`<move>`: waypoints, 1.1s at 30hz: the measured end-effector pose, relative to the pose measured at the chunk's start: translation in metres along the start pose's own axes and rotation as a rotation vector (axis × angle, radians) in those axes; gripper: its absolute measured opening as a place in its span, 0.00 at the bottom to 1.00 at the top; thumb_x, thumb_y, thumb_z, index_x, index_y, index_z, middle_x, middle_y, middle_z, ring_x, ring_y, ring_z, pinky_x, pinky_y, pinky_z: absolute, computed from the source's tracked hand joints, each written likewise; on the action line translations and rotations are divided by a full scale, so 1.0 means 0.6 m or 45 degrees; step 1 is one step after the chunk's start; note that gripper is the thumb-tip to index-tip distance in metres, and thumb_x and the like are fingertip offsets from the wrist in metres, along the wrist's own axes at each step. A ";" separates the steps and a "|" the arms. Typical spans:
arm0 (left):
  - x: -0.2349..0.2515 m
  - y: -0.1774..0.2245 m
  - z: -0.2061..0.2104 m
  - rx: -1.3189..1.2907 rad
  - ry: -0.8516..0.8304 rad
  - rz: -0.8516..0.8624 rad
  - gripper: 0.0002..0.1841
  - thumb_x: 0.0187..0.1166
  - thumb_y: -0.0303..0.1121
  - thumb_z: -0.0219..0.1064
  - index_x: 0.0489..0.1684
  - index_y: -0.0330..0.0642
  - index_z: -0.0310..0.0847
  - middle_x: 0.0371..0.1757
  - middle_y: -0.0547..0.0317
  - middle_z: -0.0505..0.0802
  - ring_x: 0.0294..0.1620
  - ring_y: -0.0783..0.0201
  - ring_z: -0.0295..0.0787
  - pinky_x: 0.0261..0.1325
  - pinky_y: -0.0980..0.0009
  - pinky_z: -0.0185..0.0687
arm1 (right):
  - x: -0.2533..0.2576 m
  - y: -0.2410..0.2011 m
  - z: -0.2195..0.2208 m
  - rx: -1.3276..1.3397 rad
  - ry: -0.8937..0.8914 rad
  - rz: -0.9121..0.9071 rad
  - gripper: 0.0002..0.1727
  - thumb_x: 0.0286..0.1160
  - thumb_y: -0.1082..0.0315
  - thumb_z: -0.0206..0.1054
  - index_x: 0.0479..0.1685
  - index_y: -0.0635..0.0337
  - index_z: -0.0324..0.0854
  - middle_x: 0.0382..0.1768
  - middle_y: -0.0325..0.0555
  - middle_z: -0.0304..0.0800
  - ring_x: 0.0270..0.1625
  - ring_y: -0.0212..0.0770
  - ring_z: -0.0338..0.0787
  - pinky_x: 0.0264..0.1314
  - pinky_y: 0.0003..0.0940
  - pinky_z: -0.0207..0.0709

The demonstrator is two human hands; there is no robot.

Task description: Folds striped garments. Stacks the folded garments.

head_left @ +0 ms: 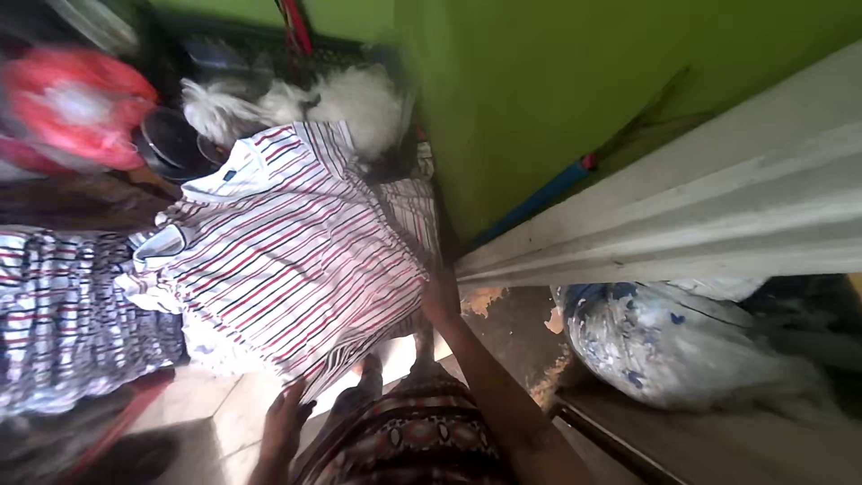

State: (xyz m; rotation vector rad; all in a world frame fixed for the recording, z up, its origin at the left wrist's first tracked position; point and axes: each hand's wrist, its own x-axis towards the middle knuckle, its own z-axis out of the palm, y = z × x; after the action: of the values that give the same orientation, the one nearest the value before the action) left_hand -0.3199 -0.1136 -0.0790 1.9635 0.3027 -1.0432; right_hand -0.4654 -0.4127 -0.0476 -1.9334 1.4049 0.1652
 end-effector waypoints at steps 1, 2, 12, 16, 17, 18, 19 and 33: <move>-0.001 0.000 0.000 -0.002 0.005 -0.004 0.20 0.92 0.39 0.55 0.68 0.29 0.71 0.42 0.53 0.85 0.29 0.73 0.80 0.35 0.75 0.80 | 0.005 0.001 -0.002 -0.085 -0.001 0.019 0.26 0.90 0.62 0.55 0.79 0.70 0.72 0.81 0.67 0.72 0.87 0.61 0.67 0.90 0.49 0.57; 0.000 -0.001 0.001 -0.002 0.011 -0.013 0.20 0.92 0.39 0.56 0.68 0.29 0.71 0.41 0.54 0.85 0.28 0.73 0.80 0.35 0.75 0.80 | 0.011 0.004 -0.001 -0.121 0.000 0.029 0.26 0.90 0.60 0.55 0.79 0.70 0.73 0.82 0.67 0.70 0.87 0.62 0.66 0.90 0.51 0.57; -0.004 -0.007 0.006 -0.027 0.036 -0.028 0.19 0.91 0.39 0.57 0.67 0.30 0.71 0.39 0.55 0.85 0.26 0.73 0.80 0.31 0.76 0.79 | 0.016 0.008 0.022 -0.162 0.117 -0.022 0.22 0.84 0.73 0.56 0.74 0.73 0.77 0.77 0.73 0.73 0.81 0.65 0.74 0.85 0.50 0.64; -0.006 -0.007 0.009 -0.018 0.049 -0.030 0.18 0.92 0.38 0.56 0.66 0.30 0.71 0.37 0.56 0.84 0.25 0.73 0.80 0.31 0.76 0.79 | -0.009 -0.049 -0.004 -0.203 -0.074 -0.107 0.25 0.87 0.71 0.53 0.80 0.72 0.71 0.81 0.70 0.70 0.87 0.65 0.66 0.89 0.55 0.57; -0.006 -0.008 0.009 -0.017 0.049 -0.030 0.19 0.92 0.38 0.56 0.66 0.30 0.71 0.37 0.56 0.84 0.25 0.73 0.80 0.31 0.76 0.79 | -0.022 -0.074 -0.013 -0.153 -0.117 -0.185 0.26 0.87 0.70 0.54 0.82 0.72 0.69 0.82 0.70 0.69 0.88 0.65 0.65 0.91 0.56 0.54; -0.005 -0.008 0.010 -0.020 0.045 -0.027 0.18 0.91 0.38 0.57 0.66 0.30 0.71 0.36 0.56 0.84 0.25 0.73 0.80 0.31 0.76 0.80 | -0.034 -0.097 -0.021 -0.072 -0.108 -0.293 0.26 0.86 0.70 0.56 0.80 0.73 0.71 0.81 0.69 0.72 0.87 0.64 0.67 0.90 0.55 0.55; -0.003 -0.009 0.011 -0.026 0.042 -0.021 0.18 0.91 0.38 0.57 0.65 0.30 0.71 0.36 0.57 0.84 0.25 0.73 0.80 0.31 0.76 0.80 | -0.044 -0.119 -0.029 0.039 -0.081 -0.402 0.24 0.87 0.68 0.57 0.75 0.74 0.75 0.77 0.68 0.77 0.83 0.62 0.73 0.88 0.53 0.59; -0.004 -0.011 0.003 -0.041 0.044 -0.029 0.20 0.92 0.39 0.56 0.68 0.29 0.70 0.40 0.54 0.85 0.27 0.73 0.81 0.33 0.76 0.80 | 0.015 -0.027 0.025 -0.030 -0.029 -0.083 0.25 0.89 0.66 0.56 0.80 0.72 0.71 0.81 0.70 0.71 0.86 0.62 0.68 0.90 0.49 0.57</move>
State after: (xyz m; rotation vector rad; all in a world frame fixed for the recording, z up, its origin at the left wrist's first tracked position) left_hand -0.3260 -0.1108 -0.0813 1.9551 0.3592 -1.0142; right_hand -0.4435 -0.4081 -0.0553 -1.9882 1.3285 0.1735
